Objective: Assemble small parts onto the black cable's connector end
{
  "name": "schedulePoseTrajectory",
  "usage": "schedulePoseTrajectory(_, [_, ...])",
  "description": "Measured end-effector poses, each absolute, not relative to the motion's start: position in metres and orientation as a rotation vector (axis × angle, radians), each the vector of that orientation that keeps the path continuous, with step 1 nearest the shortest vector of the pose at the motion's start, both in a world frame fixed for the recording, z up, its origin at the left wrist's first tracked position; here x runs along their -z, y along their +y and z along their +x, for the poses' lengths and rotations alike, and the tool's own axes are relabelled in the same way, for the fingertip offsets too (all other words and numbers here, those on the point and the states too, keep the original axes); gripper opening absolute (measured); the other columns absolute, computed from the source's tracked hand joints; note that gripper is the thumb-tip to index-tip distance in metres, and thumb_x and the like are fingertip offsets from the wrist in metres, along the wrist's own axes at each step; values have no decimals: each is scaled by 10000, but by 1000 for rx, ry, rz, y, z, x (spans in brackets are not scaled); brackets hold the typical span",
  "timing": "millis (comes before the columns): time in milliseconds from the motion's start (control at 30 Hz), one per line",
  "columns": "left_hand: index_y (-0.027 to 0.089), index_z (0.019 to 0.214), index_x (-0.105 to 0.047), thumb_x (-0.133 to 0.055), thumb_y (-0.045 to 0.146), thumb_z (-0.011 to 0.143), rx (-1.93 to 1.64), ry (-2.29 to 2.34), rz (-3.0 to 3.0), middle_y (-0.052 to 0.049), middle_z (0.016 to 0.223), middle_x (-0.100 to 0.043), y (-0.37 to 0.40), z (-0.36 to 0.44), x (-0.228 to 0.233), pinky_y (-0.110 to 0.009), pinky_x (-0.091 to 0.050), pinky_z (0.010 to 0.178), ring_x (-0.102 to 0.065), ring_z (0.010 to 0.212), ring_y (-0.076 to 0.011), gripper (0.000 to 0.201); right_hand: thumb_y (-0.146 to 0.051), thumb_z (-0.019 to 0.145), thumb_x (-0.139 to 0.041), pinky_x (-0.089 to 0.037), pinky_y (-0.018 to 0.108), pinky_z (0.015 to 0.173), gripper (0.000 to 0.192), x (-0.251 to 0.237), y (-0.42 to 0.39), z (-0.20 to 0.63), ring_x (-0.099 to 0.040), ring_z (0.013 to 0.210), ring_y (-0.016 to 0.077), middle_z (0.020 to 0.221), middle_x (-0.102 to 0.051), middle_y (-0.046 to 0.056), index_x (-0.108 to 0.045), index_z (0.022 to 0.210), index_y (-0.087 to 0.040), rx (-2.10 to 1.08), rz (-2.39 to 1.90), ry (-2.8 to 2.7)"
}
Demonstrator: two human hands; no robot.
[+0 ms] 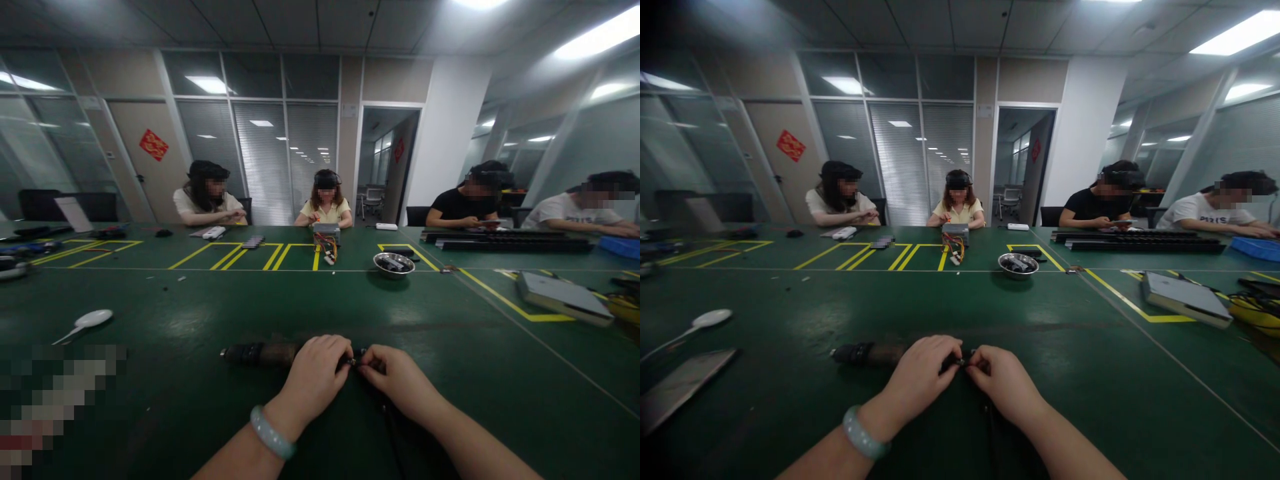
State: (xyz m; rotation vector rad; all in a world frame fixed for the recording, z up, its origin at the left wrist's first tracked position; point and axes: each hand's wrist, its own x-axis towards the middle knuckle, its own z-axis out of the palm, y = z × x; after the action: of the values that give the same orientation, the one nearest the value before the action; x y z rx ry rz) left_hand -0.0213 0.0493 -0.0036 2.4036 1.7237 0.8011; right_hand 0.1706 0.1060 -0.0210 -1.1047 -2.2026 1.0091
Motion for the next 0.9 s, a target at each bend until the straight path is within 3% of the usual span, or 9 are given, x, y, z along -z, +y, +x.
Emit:
schedulePoseTrajectory(200, [234,1013,-558,-604,177,823,-795,1743,2414,-1,1039,-633,48,-21,2,-346,-421,908,-573,995,-192,203,-259,832,-576,-416,229,619,94,19,106,170,-621,688,153,746,-675,-1,-630,794,-193,-990,-1110,-2235])
schedulePoseTrajectory(400, [221,939,-574,-602,195,837,-797,1710,2443,-5,1018,-640,48,-22,0,-343,-422,894,-581,983,-194,109,-287,840,-559,-422,239,620,119,17,107,170,-626,702,163,774,-685,9,-636,822,-197,-991,-1126,-2262])
schedulePoseTrajectory(633, [219,1028,-567,-599,161,823,-854,1718,2419,-15,1090,-633,46,-22,-1,-383,-424,934,-574,1022,-201,215,-304,856,-549,-427,239,620,137,18,108,170,-631,704,163,774,-683,4,-639,830,-204,-992,-1138,-2284])
schedulePoseTrajectory(800, [223,930,-598,-591,190,857,-837,1671,2452,1,1106,-633,46,-23,-1,-367,-416,937,-571,1046,-183,81,-322,867,-539,-435,237,615,157,18,107,170,-640,700,164,777,-691,4,-646,850,-208,-1021,-1139,-2280])
schedulePoseTrajectory(900, [236,964,-603,-591,187,860,-839,1657,2474,14,1127,-625,47,-23,0,-356,-408,953,-564,1062,-170,115,-314,861,-545,-439,238,621,149,18,107,170,-642,699,167,768,-692,6,-646,843,-205,-1003,-1122,-2286])
